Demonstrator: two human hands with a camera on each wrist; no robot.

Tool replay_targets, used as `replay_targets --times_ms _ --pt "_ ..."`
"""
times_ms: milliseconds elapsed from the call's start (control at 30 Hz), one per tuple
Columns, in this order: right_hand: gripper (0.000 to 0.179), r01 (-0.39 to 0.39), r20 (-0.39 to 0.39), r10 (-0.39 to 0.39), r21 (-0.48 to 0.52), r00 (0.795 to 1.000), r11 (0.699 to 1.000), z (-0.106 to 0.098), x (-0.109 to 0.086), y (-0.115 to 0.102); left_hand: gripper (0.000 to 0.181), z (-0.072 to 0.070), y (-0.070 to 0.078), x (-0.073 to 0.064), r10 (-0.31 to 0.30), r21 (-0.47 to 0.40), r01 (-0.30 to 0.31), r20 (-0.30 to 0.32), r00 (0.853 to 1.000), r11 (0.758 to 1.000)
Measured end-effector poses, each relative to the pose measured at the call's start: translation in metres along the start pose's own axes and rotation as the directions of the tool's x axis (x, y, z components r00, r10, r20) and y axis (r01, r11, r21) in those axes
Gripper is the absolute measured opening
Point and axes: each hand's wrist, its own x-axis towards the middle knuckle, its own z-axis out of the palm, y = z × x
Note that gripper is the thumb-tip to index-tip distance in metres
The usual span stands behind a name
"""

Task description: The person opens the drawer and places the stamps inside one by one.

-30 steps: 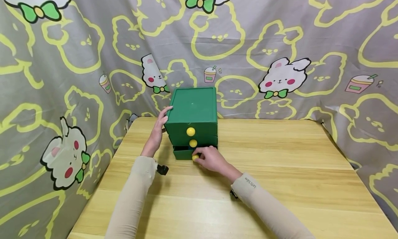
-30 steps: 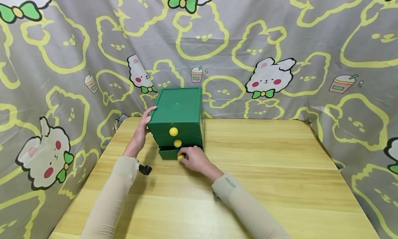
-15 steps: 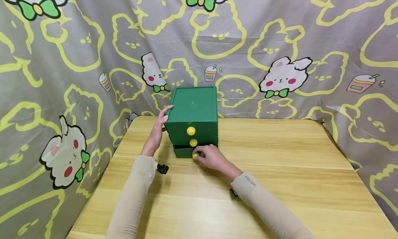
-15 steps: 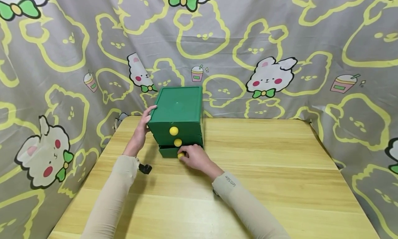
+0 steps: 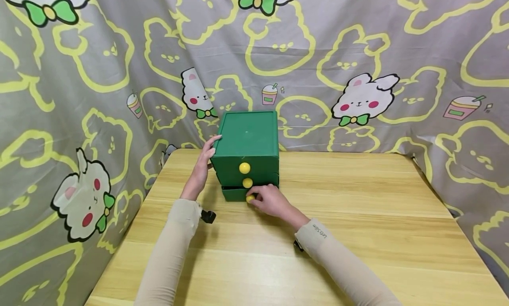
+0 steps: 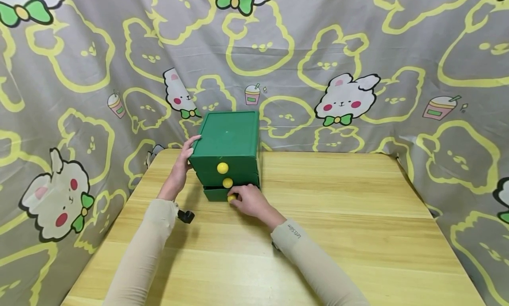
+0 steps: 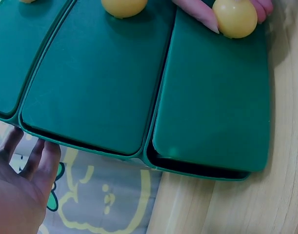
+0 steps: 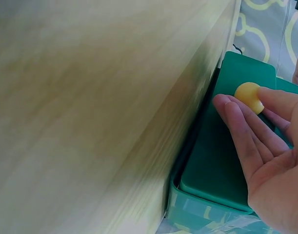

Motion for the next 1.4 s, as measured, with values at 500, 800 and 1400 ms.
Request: replay_targets --times_ms 500,800,1400 --pt "0.015 -0.001 -0.033 0.001 -0.013 0.999 1.0 -0.0011 0.0054 0.0022 0.055 -0.0018 -0.0021 0.0017 0.01 -0.003 -0.01 0.001 1.0 1.0" --pt "0.014 -0.008 -0.035 0.007 -0.018 0.999 1.0 0.0013 0.0068 0.0057 0.056 -0.0012 -0.0007 0.0009 0.011 0.0 -0.011 0.005 1.0 1.0" --pt "0.014 0.031 -0.047 -0.033 -0.045 0.998 0.999 0.0019 0.0066 0.0068 0.052 -0.0023 -0.0022 0.0018 0.004 0.006 -0.004 0.001 1.0 1.0"
